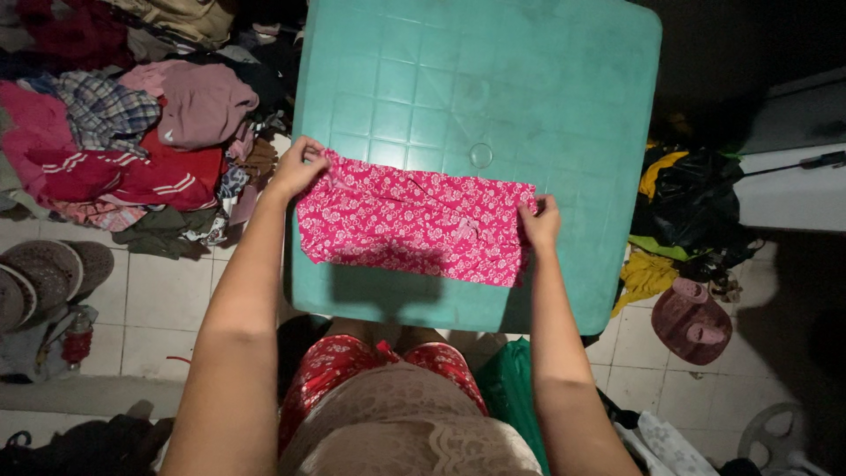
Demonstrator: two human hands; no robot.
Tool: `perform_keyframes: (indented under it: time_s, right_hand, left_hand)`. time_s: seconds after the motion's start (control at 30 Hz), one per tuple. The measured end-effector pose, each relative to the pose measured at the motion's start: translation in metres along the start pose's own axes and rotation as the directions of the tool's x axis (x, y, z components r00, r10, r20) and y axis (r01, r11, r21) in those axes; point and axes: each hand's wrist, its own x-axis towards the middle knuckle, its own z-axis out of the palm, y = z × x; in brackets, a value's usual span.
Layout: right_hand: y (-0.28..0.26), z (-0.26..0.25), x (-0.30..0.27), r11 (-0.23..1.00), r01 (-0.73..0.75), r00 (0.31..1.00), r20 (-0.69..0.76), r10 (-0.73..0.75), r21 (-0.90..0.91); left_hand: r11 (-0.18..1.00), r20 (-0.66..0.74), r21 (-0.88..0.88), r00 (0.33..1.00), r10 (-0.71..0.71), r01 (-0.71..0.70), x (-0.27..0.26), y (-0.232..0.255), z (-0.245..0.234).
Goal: The person picks up several garments from a pile on the floor and folds them one by one on a small plastic table, including a floral-patterned pink item, a pair of shorts, a plaid shirt, and several other pieces of clothing.
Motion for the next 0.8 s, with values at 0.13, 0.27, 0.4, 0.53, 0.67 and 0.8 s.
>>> perform_keyframes:
  time_s: [0.13,0.27,0.4,0.53,0.67,0.8]
  right_hand:
    - [0.001,0.002,-0.002,0.995,0.088,0.996,-0.025,-0.089,-0.053]
    - [-0.005,0.0,-0.005,0.999,-0.006,1.0,-0.03,0.005,-0.037]
    - [-0.031,-0.005,-0.033,0.943,0.215,0.924,-0.258,-0.281,-0.255]
    - [-0.074,-0.005,-0.084,0.921,0.339,0.919,-0.143,-0.368,-0.191]
    - [-0.104,0.002,-0.133,0.874,0.467,0.884,0.104,-0.456,-0.135]
    - [-0.106,0.007,-0.153,0.868,0.475,0.873,0.206,-0.442,-0.148]
  left_hand:
    - [0.953,-0.012,0.257,0.987,-0.16,0.158,-0.007,-0.001,-0.005]
    - [0.906,-0.14,0.393,0.984,-0.112,0.159,-0.016,-0.001,-0.006]
    - [0.808,-0.312,0.589,0.919,0.241,-0.011,-0.041,0.014,-0.009]
    - [0.906,-0.103,0.378,0.982,-0.161,0.188,-0.106,0.054,-0.006]
    - [0.792,0.12,0.609,0.984,-0.132,0.032,-0.151,0.068,0.002]
    - [0.839,0.066,0.544,0.997,-0.028,-0.012,-0.174,0.03,0.004]
